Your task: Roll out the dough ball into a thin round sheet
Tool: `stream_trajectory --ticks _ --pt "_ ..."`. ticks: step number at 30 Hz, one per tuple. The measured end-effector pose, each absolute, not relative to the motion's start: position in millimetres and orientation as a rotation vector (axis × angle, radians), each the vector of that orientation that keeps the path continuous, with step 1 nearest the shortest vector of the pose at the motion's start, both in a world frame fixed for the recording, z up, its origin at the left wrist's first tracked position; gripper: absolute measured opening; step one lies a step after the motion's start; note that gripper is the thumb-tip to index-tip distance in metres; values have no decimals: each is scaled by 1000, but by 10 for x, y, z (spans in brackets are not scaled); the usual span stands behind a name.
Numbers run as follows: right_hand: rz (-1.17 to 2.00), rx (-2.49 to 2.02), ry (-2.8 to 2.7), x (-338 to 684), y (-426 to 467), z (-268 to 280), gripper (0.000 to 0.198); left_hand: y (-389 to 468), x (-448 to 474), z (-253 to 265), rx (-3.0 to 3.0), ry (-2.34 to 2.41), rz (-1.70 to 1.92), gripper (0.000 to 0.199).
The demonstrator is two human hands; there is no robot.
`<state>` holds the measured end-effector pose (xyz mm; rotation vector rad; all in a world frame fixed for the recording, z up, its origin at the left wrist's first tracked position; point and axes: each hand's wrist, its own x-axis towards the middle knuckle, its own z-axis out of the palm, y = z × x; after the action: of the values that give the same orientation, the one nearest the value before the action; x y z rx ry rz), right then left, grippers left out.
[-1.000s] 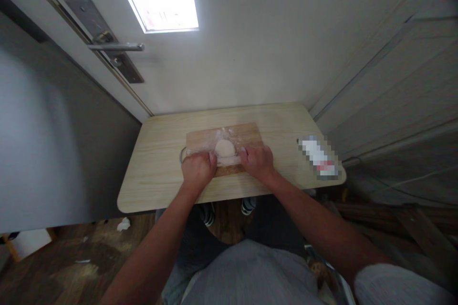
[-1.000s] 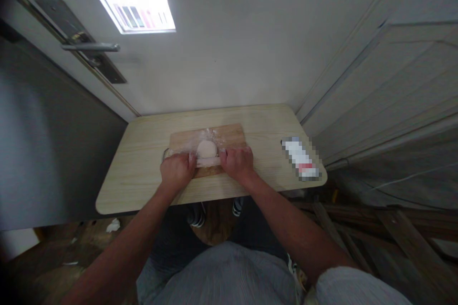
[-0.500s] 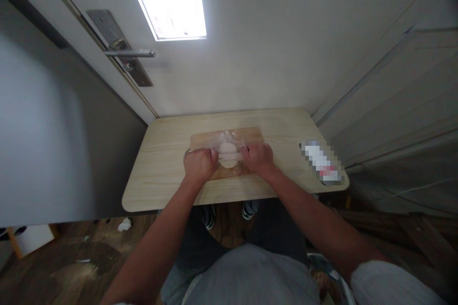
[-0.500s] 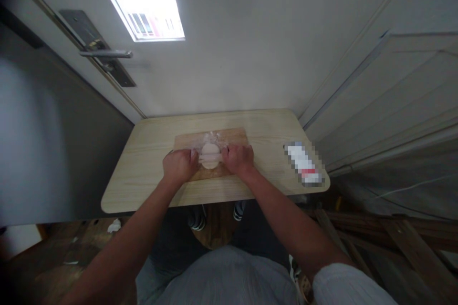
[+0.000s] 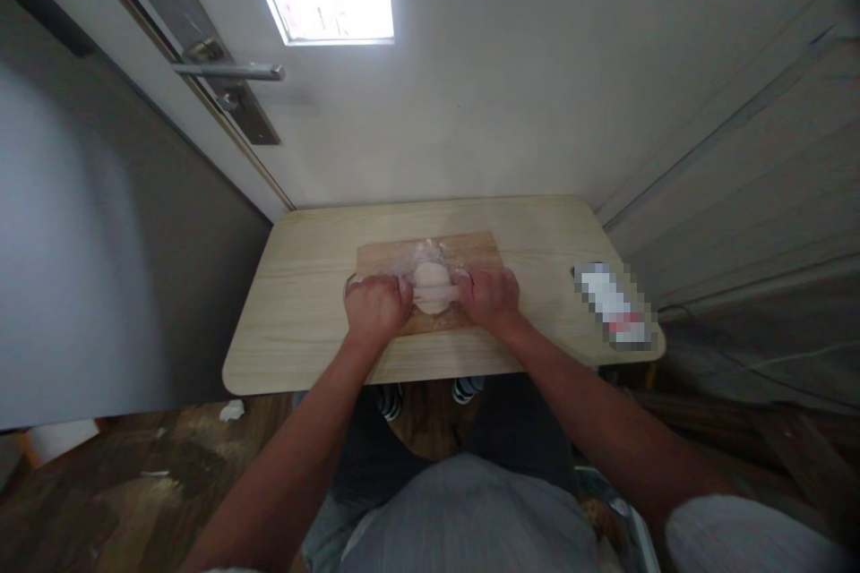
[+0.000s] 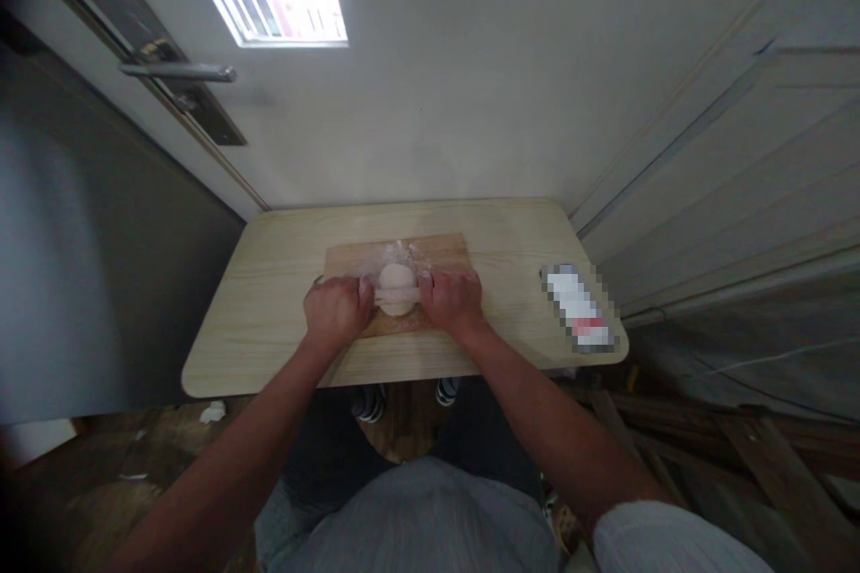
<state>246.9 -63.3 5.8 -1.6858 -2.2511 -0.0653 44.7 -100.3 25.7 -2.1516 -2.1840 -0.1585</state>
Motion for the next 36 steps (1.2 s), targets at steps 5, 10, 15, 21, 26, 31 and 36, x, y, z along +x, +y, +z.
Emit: stream_trajectory --ticks 5,10,15,21,26,31,36 --pt "-86 -1664 -2265 2485 -692 65 42 -1069 453 243 -2170 -2117 -225 57" --pt "-89 -1662 -2246 2499 -790 54 37 -1195 474 261 -2199 -2071 -301 50" --pt "-50 -1669 -2228 2503 -852 80 36 -1261 504 296 -2194 -2100 -295 48" --pt "-7 -1709 -2209 2462 -683 177 39 -1154 483 391 -2152 -2135 -196 46" --pt "-12 -1718 -2243 2400 -562 189 44 -999 478 484 -2130 -2186 -120 43" --pt "-13 -1715 -2263 2405 -597 118 44 -818 545 553 -2150 -2126 -156 33" --pt "-49 -1685 -2291 2414 -611 80 45 -718 554 522 -2244 -2106 -92 35"
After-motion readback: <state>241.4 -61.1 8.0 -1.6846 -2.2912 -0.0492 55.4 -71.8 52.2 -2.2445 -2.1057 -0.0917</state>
